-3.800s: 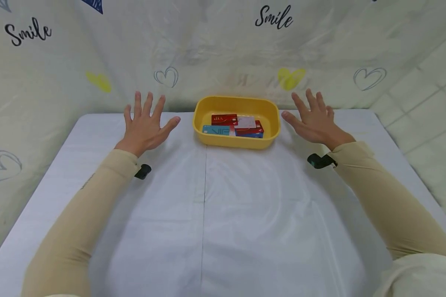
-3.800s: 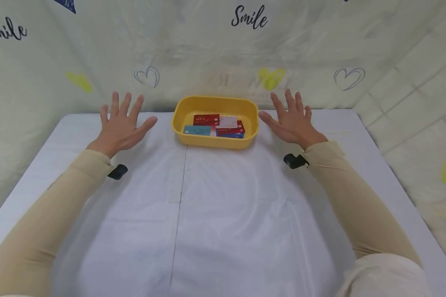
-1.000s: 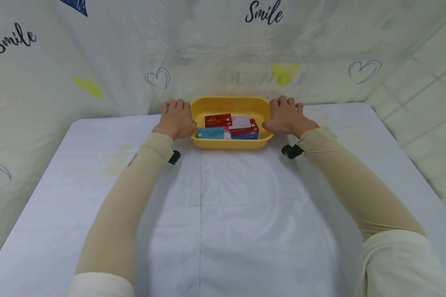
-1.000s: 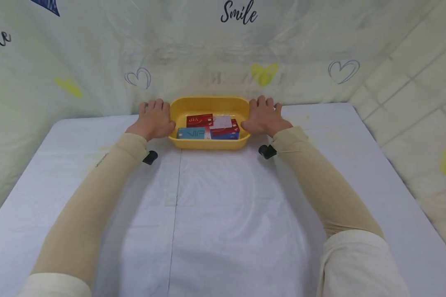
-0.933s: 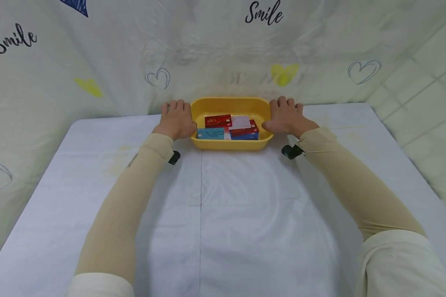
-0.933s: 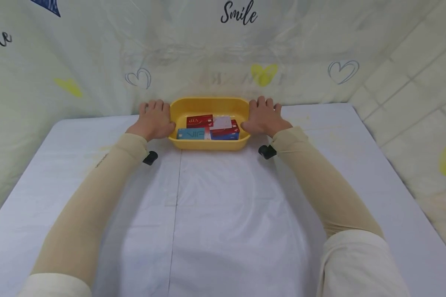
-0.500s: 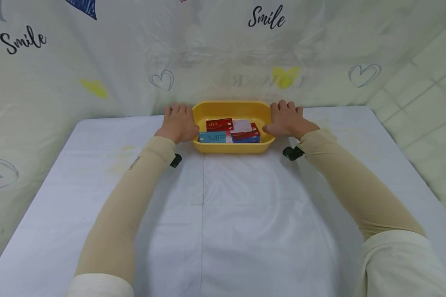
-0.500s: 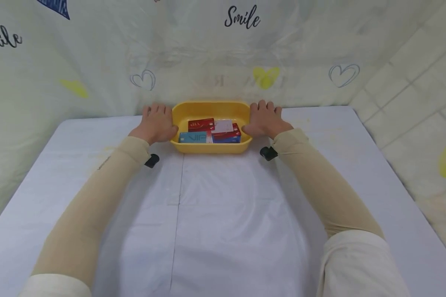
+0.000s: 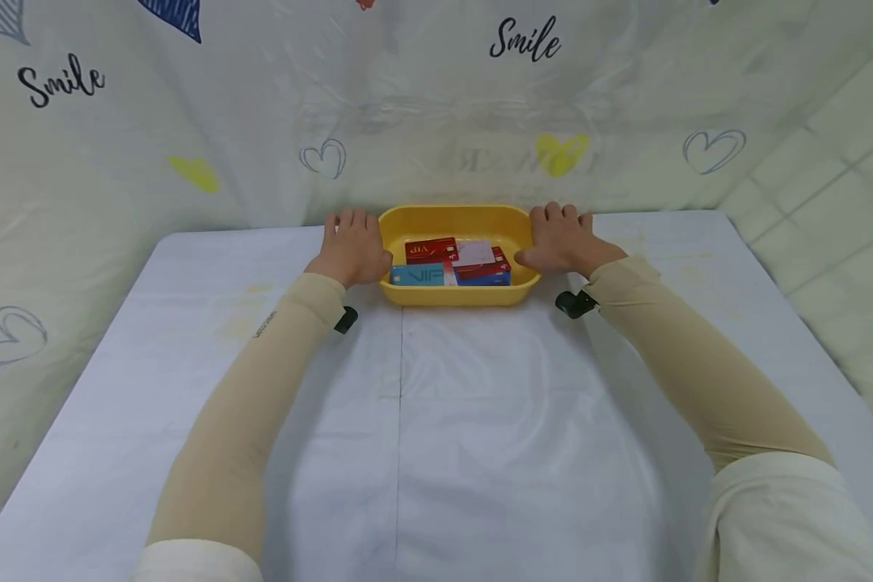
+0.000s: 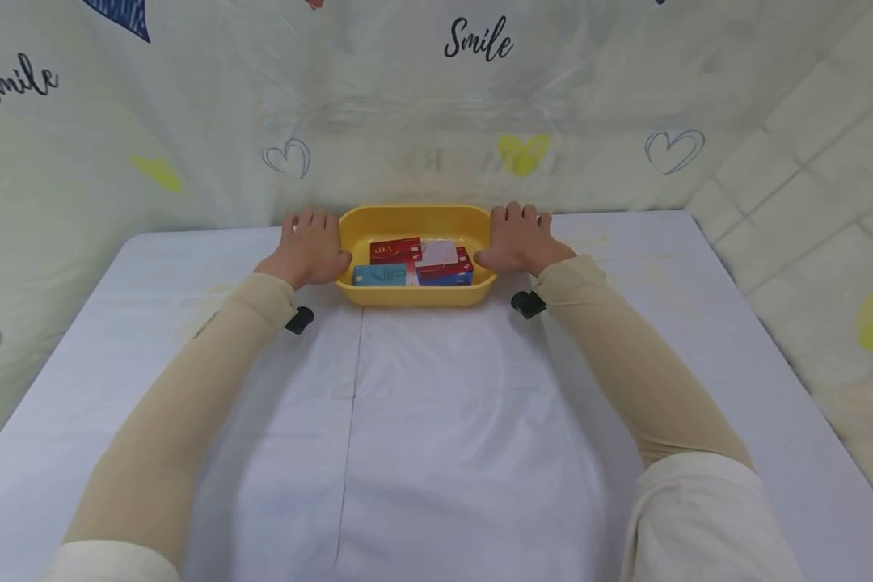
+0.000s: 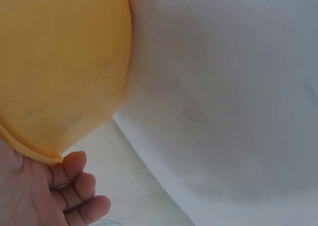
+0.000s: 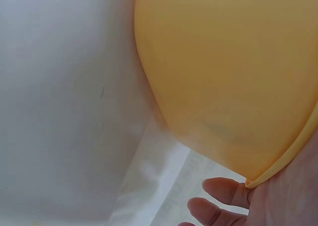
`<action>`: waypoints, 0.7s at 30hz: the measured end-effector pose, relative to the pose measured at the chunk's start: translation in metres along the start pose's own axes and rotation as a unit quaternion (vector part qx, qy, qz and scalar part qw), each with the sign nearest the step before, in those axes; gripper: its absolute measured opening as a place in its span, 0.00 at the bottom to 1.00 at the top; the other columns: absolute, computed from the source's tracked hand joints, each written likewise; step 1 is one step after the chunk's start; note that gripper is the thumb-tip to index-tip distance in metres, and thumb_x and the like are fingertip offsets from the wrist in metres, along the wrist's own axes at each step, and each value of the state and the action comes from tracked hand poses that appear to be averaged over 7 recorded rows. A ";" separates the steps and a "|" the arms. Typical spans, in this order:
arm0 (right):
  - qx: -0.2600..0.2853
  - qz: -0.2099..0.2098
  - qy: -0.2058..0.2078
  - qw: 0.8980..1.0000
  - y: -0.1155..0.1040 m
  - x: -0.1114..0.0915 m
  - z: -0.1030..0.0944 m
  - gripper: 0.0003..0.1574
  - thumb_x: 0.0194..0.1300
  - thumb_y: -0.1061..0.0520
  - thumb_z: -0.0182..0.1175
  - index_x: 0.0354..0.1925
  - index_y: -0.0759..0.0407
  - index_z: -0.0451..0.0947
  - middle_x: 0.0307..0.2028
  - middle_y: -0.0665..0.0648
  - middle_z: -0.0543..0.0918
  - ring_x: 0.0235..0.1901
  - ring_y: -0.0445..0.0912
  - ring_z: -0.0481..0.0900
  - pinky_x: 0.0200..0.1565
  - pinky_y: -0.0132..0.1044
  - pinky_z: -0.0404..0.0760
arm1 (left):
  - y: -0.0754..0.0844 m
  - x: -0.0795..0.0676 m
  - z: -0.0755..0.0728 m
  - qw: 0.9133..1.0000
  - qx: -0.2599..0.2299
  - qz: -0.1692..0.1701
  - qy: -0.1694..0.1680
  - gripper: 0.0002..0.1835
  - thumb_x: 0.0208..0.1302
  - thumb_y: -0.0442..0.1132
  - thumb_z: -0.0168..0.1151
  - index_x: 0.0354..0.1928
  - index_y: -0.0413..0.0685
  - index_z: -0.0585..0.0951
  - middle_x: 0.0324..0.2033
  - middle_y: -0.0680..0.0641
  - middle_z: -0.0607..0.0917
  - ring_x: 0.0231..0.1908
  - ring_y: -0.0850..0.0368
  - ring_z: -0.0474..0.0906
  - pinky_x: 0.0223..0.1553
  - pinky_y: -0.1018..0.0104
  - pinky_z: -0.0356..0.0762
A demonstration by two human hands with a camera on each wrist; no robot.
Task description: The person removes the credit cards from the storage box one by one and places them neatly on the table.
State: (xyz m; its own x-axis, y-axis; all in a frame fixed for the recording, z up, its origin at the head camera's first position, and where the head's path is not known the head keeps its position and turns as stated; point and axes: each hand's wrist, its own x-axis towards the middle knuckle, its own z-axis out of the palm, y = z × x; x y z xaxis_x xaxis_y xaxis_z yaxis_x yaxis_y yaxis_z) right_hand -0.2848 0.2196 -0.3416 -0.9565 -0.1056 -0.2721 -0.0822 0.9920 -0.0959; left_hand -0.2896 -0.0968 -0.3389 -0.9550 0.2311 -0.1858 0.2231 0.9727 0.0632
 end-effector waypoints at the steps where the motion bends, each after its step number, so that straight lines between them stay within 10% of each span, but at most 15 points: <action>1: 0.000 -0.002 -0.001 1.000 0.000 0.000 0.000 0.49 0.66 0.40 0.51 0.72 0.69 0.53 0.65 0.73 0.62 0.64 0.68 0.56 0.69 0.71 0.54 | 0.000 0.000 0.000 1.000 0.002 0.001 -0.001 0.34 0.72 0.48 0.49 0.72 0.34 0.60 0.68 0.35 0.65 0.72 0.37 0.53 0.80 0.38 0.40; 21: -0.007 -0.016 -0.002 1.000 -0.003 -0.010 0.000 0.47 0.67 0.39 0.51 0.70 0.70 0.55 0.60 0.72 0.64 0.59 0.66 0.58 0.63 0.66 0.57 | -0.002 -0.010 0.005 1.000 0.007 0.001 -0.008 0.33 0.72 0.49 0.48 0.71 0.34 0.61 0.62 0.36 0.67 0.69 0.38 0.55 0.78 0.39 0.43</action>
State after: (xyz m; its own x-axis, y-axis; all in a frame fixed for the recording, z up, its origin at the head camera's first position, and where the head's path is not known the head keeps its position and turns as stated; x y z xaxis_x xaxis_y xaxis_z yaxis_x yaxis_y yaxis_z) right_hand -0.2748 0.2179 -0.3388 -0.9521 -0.1375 -0.2730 -0.1165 0.9889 -0.0920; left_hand -0.2790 -0.1007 -0.3422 -0.9515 0.2332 -0.2006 0.2277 0.9724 0.0504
